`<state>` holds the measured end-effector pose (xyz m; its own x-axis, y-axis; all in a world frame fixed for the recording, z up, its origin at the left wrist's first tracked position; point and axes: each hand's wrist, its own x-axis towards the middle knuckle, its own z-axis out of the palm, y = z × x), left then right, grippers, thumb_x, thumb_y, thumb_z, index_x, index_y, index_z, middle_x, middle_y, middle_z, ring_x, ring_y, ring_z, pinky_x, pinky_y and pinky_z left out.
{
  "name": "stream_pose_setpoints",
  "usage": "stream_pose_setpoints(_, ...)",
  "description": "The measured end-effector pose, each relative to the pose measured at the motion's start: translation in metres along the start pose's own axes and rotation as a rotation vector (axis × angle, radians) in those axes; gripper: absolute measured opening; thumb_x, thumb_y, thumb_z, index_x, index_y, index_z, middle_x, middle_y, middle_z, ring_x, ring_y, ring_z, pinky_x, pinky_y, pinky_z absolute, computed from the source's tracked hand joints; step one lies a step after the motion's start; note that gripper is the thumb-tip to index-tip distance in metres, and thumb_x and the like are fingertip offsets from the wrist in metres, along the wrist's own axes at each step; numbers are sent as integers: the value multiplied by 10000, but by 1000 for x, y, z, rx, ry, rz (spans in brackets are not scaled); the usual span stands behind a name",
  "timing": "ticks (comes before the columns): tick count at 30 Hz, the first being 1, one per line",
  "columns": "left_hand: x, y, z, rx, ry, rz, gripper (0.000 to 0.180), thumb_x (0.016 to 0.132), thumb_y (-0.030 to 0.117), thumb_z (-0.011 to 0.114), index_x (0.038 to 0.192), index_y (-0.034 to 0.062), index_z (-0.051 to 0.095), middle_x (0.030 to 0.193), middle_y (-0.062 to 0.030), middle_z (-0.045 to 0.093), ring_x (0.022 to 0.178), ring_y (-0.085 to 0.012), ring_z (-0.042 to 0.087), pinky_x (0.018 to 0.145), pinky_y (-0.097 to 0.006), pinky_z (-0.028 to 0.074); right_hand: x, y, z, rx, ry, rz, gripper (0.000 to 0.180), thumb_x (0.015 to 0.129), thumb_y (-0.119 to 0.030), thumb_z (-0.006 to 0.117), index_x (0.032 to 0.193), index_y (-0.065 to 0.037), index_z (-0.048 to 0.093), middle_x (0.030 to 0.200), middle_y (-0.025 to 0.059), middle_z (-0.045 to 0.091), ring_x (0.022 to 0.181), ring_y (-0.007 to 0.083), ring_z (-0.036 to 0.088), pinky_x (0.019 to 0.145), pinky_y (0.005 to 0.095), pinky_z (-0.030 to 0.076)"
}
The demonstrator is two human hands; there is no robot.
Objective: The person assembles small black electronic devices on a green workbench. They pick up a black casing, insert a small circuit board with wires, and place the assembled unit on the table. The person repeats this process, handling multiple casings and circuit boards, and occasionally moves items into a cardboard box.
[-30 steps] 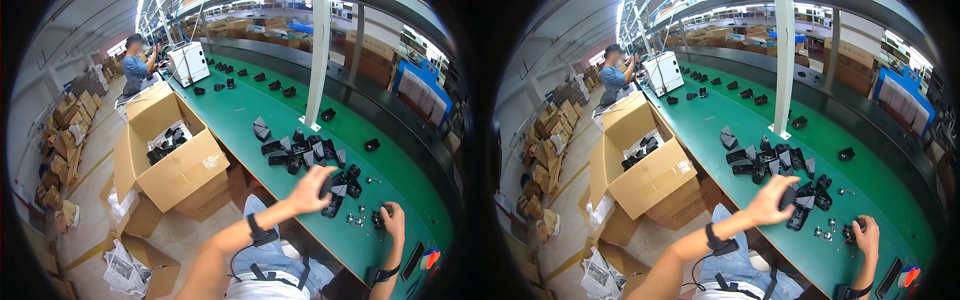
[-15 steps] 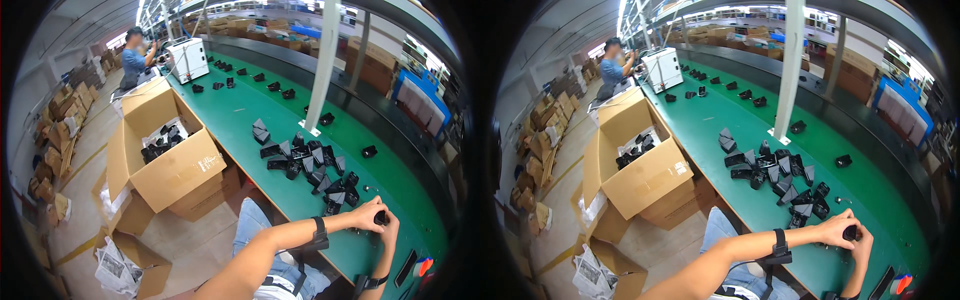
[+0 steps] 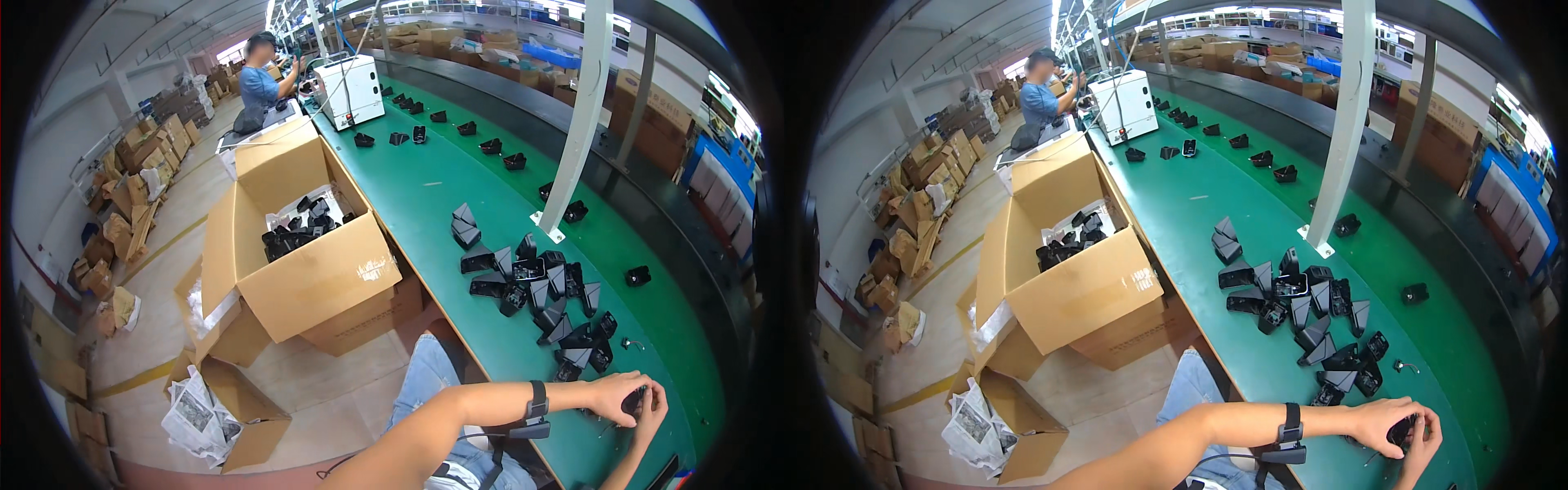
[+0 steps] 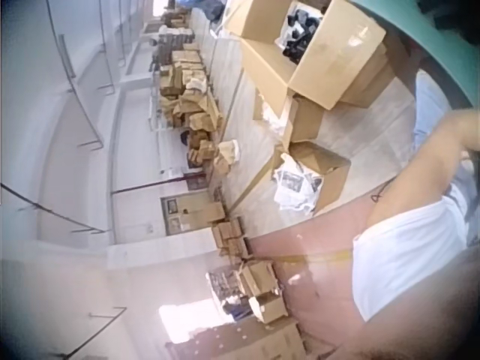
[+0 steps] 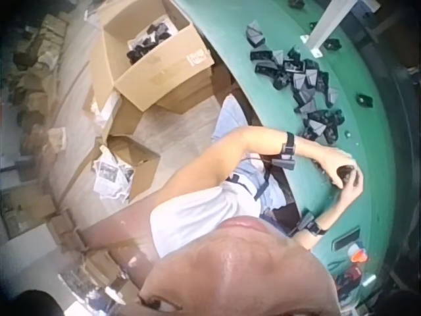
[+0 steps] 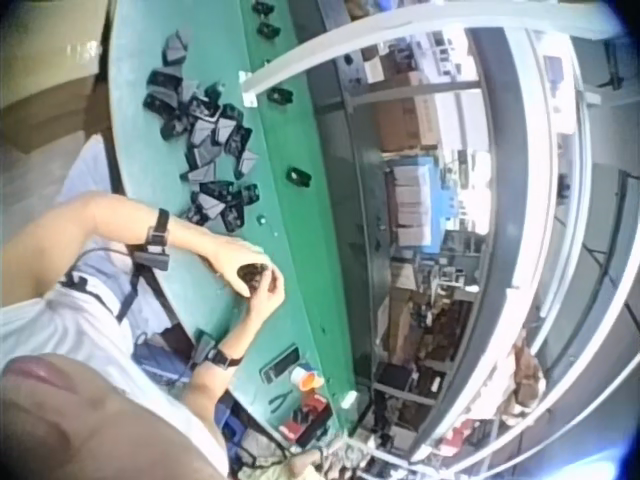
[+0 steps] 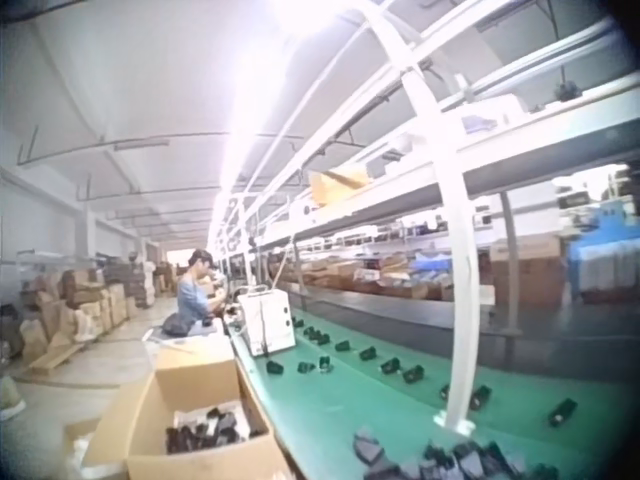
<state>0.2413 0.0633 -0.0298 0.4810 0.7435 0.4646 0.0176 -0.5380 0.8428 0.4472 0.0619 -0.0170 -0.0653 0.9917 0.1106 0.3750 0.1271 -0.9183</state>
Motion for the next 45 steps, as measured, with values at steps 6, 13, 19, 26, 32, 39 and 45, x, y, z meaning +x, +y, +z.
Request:
stream_pose_setpoints(6, 8, 25, -24, -13, -45, 61, 771, 606, 307, 809, 1244, 17, 486, 1170, -198, 562, 1062, -396, 545, 933, -457, 445, -7, -25, 25, 219, 125, 88, 153, 951, -206, 646, 986, -67, 594, 782, -22, 566, 616, 47, 506, 508, 187, 386)
stream_pose_setpoints(13, 4, 17, -16, 202, 42, 20, 623, 708, 282, 848, 1205, 30, 570, 1142, -163, 607, 1090, -338, 595, 950, -417, 477, -7, -22, 20, 475, 104, 136, 179, 972, -243, 640, 958, -69, 606, 759, 5, 625, 597, 60, 566, 536, 213, 470)
stream_pose_setpoints(19, 7, 16, -16, 271, 127, -39, 555, 720, 199, 828, 1206, 43, 611, 1176, -169, 567, 1070, -322, 610, 921, -401, 507, -12, -39, 19, 512, -21, 107, 179, 936, -162, 688, 1032, -42, 595, 803, -7, 646, 622, 37, 562, 553, 188, 453)
stream_pose_setpoints(26, 9, 27, -19, 203, 186, -108, 366, 735, 143, 797, 1081, 88, 689, 1303, -208, 507, 1207, -332, 550, 950, -416, 498, -14, -37, 19, 593, 49, 140, 158, 935, -139, 686, 988, -59, 560, 781, 7, 648, 655, 65, 619, 573, 200, 505)
stream_pose_setpoints(32, 9, 19, -20, 197, 173, -57, 247, 806, 124, 763, 1039, 64, 706, 1376, -226, 456, 1135, -315, 624, 907, -405, 529, -19, -40, 18, 672, 15, 74, 139, 934, -52, 643, 1038, -13, 560, 980, 81, 648, 819, 111, 660, 737, 249, 565)
stream_pose_setpoints(39, 7, 14, -19, 187, 177, -46, 212, 862, 126, 726, 1051, 30, 710, 1378, -215, 463, 991, -239, 684, 788, -336, 567, -23, -42, 23, 390, 54, -142, 225, 877, 6, 663, 1097, 19, 622, 1083, 87, 629, 868, 126, 669, 759, 267, 570)
stream_pose_setpoints(45, 8, 16, -20, 103, 137, -61, 203, 861, 122, 721, 1026, 5, 701, 1270, -192, 568, 1114, -259, 623, 804, -338, 554, -22, -48, 22, -61, 215, -388, 245, 809, -5, 728, 1054, -24, 730, 975, 101, 673, 752, 138, 684, 643, 255, 560)
